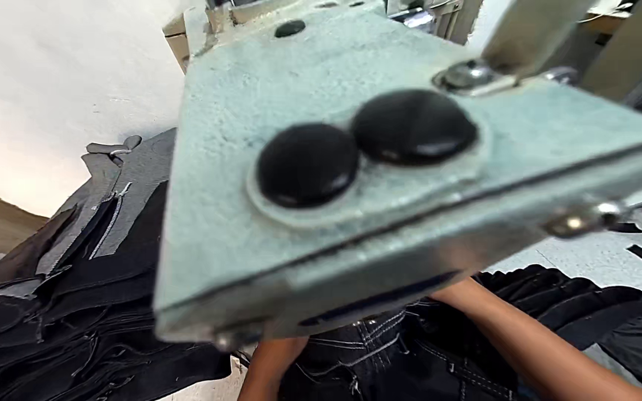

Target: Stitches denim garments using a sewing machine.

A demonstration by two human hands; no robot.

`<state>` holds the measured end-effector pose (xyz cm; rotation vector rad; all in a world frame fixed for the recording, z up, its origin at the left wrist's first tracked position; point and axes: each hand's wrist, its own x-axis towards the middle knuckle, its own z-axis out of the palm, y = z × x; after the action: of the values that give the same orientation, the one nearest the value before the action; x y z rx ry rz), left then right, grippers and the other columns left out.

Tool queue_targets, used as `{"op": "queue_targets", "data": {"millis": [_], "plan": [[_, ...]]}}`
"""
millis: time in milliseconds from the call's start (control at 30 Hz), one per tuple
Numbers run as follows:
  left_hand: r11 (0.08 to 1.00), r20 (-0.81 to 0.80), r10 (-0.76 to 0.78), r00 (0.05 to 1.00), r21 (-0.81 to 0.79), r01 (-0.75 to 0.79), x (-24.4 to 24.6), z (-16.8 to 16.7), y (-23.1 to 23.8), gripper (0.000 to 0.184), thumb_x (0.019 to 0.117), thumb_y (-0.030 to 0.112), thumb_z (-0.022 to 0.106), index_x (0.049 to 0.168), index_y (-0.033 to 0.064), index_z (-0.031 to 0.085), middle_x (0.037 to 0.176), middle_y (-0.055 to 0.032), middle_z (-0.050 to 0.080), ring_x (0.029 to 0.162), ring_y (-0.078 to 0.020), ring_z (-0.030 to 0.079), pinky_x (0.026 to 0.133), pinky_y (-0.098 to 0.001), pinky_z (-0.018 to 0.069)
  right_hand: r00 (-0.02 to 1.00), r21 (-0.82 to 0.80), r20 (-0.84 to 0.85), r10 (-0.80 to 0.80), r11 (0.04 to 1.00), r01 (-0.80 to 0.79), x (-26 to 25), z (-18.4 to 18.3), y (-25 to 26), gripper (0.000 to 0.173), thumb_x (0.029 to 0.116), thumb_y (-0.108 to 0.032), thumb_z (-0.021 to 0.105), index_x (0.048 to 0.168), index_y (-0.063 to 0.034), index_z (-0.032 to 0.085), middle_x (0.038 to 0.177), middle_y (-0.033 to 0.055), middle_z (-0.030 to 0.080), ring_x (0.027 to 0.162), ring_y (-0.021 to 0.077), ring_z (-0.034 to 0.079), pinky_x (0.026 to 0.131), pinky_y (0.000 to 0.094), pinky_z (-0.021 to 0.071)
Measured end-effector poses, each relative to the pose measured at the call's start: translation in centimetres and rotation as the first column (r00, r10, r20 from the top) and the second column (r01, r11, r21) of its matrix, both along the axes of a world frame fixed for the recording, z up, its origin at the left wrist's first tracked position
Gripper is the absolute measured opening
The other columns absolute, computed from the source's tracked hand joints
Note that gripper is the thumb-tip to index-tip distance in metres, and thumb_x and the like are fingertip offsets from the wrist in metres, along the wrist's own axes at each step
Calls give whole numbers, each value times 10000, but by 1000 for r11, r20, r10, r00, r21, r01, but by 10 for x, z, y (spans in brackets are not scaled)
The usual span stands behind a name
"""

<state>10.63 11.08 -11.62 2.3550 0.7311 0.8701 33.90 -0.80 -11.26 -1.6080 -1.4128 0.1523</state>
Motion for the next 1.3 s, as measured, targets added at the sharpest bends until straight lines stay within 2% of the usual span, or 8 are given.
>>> {"op": "queue_targets", "data": {"millis": [233,467,733,800,867,933,1167,1300], "plan": [[942,6,74,997,327,-72,9,-6,4,271,853,220,661,804,-38,725,793,-182,739,780,-275,746,739,-409,588,999,48,-34,32,998,-30,-1,8,-7,246,900,-181,674,697,-54,622,566,-23,508,503,-44,430,480,118,326],[997,-369,39,929,73,-12,19,46,-10,295,953,136,568,985,-94,750,961,-248,749,950,-415,733,873,-546,545,999,59,-34,41,997,-39,4,4,1,274,932,-263,663,719,-97,619,577,-83,493,514,-91,427,488,89,344],[979,-160,43,986,202,-10,11,19,-1,260,893,144,623,911,-80,754,905,-253,746,894,-417,740,823,-554,559,999,92,31,32,995,-35,4,9,-1,281,929,-247,659,706,-84,609,587,-38,511,526,-54,452,493,102,346],[938,-59,52,997,345,-28,7,6,-2,235,837,160,656,847,-58,745,852,-224,747,830,-379,748,762,-510,585,1000,-51,8,27,998,-27,2,19,-4,237,911,-175,692,727,-34,640,605,21,547,538,43,489,512,206,387],[943,-111,38,993,333,1,3,10,-3,212,861,127,653,901,-53,758,906,-226,753,892,-396,742,849,-510,573,999,-286,-34,19,958,-28,2,32,2,205,944,-168,710,822,-5,697,691,88,619,638,186,582,614,386,466],[961,-189,45,981,278,9,3,18,-4,208,886,98,617,917,-42,768,926,-230,756,927,-407,739,893,-497,553,999,-381,-3,39,924,-37,4,35,5,229,976,-205,682,870,-4,709,756,113,654,720,242,633,680,440,499],[985,-231,10,973,167,30,1,24,-3,229,888,45,598,948,-122,744,960,-294,738,956,-452,726,902,-531,550,942,-59,332,-46,996,69,17,11,-22,329,991,-330,538,893,-61,701,769,55,640,688,165,658,591,312,543],[991,-117,-14,993,134,29,-4,9,-1,210,868,57,609,910,-104,737,924,-268,737,944,-407,731,903,-520,555,931,-107,345,-118,981,164,28,1,-42,452,981,-441,519,1034,-41,723,884,87,681,801,229,698,684,414,581]]}}
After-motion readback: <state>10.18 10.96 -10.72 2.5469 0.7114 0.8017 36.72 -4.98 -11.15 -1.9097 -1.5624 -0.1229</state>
